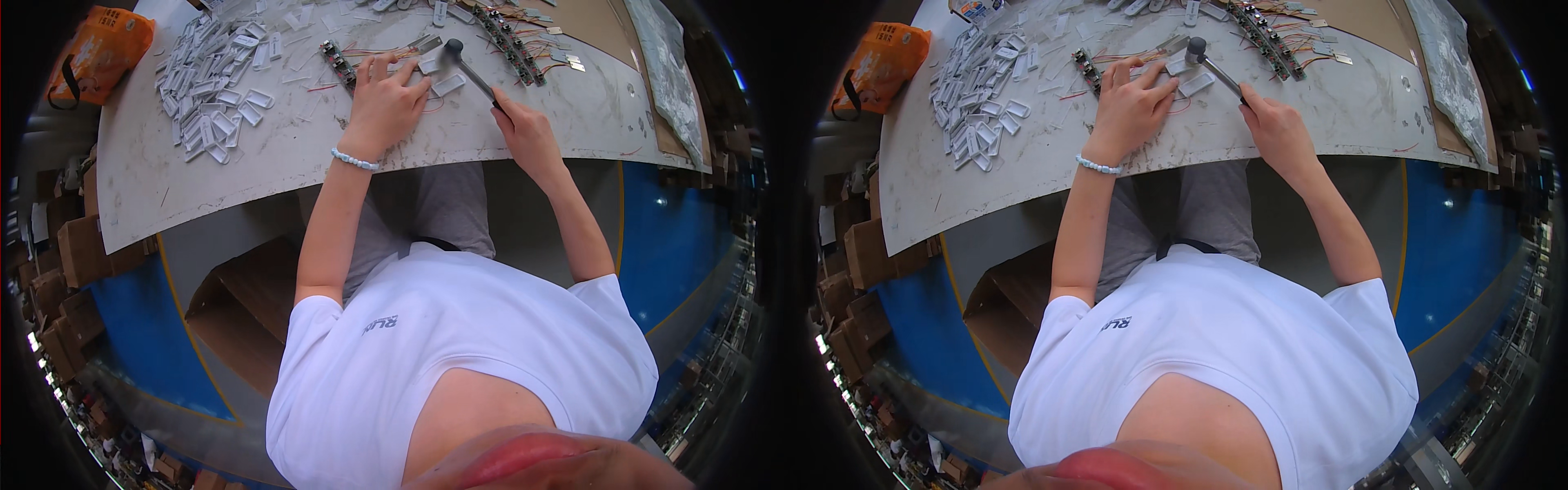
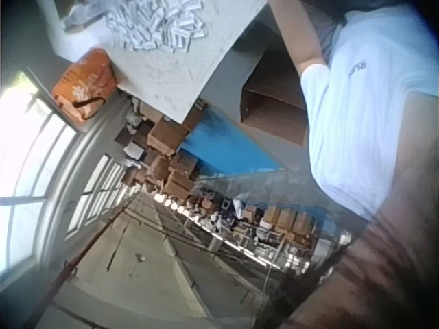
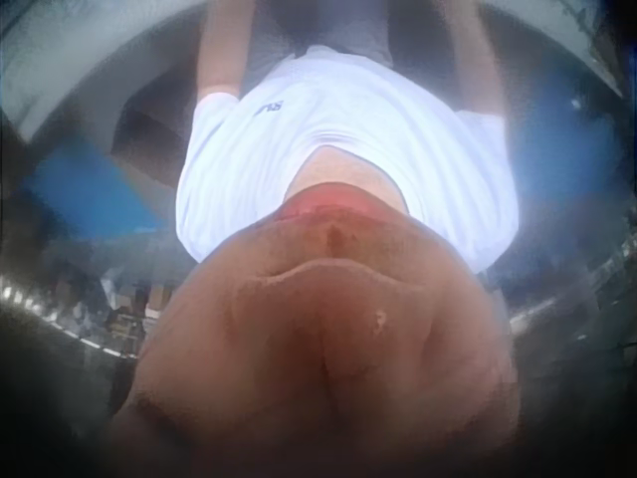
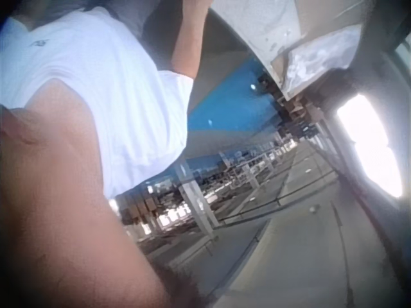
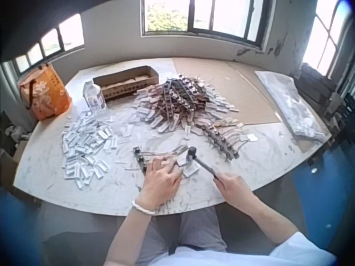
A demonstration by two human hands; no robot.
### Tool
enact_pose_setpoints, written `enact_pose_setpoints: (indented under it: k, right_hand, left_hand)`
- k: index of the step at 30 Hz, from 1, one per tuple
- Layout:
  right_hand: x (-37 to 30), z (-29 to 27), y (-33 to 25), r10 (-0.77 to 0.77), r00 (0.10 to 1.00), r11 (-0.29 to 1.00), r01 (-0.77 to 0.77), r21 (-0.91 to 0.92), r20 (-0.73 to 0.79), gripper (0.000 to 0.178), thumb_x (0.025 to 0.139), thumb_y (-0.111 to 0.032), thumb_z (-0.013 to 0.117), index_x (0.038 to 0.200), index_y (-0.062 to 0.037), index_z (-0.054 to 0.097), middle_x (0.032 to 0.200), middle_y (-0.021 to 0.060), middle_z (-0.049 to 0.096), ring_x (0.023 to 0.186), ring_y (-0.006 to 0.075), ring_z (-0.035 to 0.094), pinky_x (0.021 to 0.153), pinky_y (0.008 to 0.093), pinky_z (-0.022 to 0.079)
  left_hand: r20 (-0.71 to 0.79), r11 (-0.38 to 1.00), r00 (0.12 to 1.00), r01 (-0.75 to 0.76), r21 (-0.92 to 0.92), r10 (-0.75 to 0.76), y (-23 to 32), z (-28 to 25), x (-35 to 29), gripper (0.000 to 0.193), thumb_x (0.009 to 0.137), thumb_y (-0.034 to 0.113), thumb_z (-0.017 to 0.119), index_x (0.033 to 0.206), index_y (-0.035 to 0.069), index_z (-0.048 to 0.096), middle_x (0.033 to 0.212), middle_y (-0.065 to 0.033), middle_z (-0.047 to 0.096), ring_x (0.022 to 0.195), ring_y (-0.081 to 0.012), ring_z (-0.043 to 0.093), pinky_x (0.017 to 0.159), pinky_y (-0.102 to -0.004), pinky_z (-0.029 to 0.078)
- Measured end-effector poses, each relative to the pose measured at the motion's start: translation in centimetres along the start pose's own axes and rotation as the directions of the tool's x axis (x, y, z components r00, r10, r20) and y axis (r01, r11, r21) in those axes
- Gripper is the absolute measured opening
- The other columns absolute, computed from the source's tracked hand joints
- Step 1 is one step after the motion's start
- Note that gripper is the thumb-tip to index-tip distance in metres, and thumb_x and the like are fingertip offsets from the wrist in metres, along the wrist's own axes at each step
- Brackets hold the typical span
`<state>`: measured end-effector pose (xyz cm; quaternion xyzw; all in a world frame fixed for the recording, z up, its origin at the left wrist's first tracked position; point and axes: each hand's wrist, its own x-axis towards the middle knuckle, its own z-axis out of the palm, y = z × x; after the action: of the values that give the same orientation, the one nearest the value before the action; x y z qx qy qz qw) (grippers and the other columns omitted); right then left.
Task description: The person assembles LED components by fitting plastic covers over circuit strips and securing them with a small hammer.
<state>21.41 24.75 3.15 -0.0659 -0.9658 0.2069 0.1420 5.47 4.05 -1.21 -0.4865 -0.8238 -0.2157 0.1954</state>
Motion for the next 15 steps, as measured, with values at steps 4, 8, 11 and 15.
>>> enact_pose_setpoints:
  k: [4, 8, 11, 15]
  right_hand:
    - [0.7, -1.5, 0.5, 0.095, 0.990, 0.980, -0.112, 0.167, 0.106, 0.032, 0.096, -0.018, 0.066, 0.125, -0.0060, 0.065, 0.075, 0.0197, 0.065, 0.063, 0.0372, 0.061, 0.063, 0.0409, 0.048]
    - [1.6, -1.3, 1.0, 0.369, 0.908, 0.845, -0.417, 0.336, 0.199, 0.028, 0.098, -0.019, 0.062, 0.121, -0.0028, 0.066, 0.073, 0.0203, 0.064, 0.059, 0.0332, 0.061, 0.060, 0.0401, 0.047]
    - [1.5, 0.4, 4.3, 0.243, 0.970, 0.969, -0.244, -0.031, -0.014, 0.028, 0.098, -0.027, 0.061, 0.112, -0.0041, 0.070, 0.079, 0.0152, 0.067, 0.068, 0.0345, 0.065, 0.067, 0.0426, 0.051]
    - [1.7, 1.0, 4.5, 0.145, 0.985, 0.968, -0.161, -0.192, -0.096, 0.027, 0.097, -0.026, 0.063, 0.112, -0.0050, 0.071, 0.092, 0.0159, 0.068, 0.082, 0.0337, 0.067, 0.075, 0.0441, 0.052]
  left_hand:
    - [0.011, 0.999, 1.000, -0.026, 0.022, 0.025, -0.1, 0.4, -0.2, 0.020, 0.091, 0.026, 0.066, 0.107, 0.020, 0.076, 0.125, -0.0024, 0.067, 0.124, -0.0272, 0.050, 0.112, -0.0472, 0.030]
    - [0.004, 0.992, 0.999, -0.049, 0.115, 0.049, -0.2, 0.2, -0.6, 0.018, 0.091, 0.027, 0.066, 0.106, 0.020, 0.075, 0.126, -0.0047, 0.066, 0.125, -0.0274, 0.050, 0.116, -0.0501, 0.026]
    - [-0.085, 0.976, 0.991, -0.085, 0.200, 0.104, 0.4, -0.3, -0.1, 0.022, 0.090, 0.023, 0.066, 0.110, 0.019, 0.074, 0.127, -0.0028, 0.066, 0.125, -0.0255, 0.051, 0.118, -0.0523, 0.024]
    - [-0.165, 0.990, 0.985, 0.062, 0.127, -0.041, -3.2, -5.3, -1.0, 0.029, 0.087, 0.013, 0.066, 0.116, 0.013, 0.071, 0.123, -0.0041, 0.068, 0.115, -0.0243, 0.060, 0.106, -0.0422, 0.043]
